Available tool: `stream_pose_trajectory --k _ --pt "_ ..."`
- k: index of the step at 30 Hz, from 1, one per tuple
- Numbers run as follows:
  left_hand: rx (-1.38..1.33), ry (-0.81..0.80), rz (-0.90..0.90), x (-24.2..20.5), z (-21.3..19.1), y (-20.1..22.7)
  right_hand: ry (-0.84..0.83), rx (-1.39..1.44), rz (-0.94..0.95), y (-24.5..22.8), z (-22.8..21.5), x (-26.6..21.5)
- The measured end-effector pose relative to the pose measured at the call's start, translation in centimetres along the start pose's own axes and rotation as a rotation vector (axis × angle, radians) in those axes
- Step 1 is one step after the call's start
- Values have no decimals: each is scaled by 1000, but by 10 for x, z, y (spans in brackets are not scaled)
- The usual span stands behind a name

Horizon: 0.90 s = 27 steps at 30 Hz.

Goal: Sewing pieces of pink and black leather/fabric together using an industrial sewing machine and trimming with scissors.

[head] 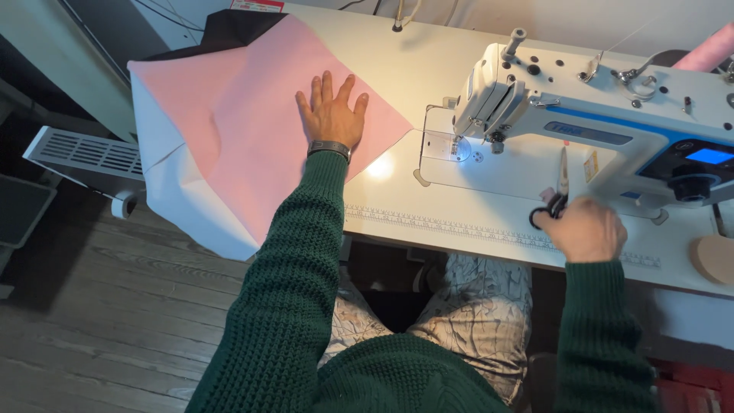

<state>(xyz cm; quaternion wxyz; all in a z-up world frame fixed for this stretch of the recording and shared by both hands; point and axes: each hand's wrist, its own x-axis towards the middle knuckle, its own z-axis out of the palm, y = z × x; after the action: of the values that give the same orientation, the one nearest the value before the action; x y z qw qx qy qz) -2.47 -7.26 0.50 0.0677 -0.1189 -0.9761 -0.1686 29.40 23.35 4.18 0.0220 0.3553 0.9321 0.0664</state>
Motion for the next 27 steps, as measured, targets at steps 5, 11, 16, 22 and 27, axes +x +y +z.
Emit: stream_pose_trajectory --k 5,11,16,22,27 --pt "-3 62 -44 -1 1 -2 -82 -36 52 5 -15 -43" --pt "-188 290 525 -13 -27 21 -263 631 241 7 -58 -86" --pt "-352 -56 625 -14 -22 25 -741 1532 212 11 11 -96" --pt "-298 86 735 0 -11 30 -1226 2016 -81 -94 0 -99" --pt "-287 126 757 2 1 22 -959 1860 -4 -150 -9 -72"
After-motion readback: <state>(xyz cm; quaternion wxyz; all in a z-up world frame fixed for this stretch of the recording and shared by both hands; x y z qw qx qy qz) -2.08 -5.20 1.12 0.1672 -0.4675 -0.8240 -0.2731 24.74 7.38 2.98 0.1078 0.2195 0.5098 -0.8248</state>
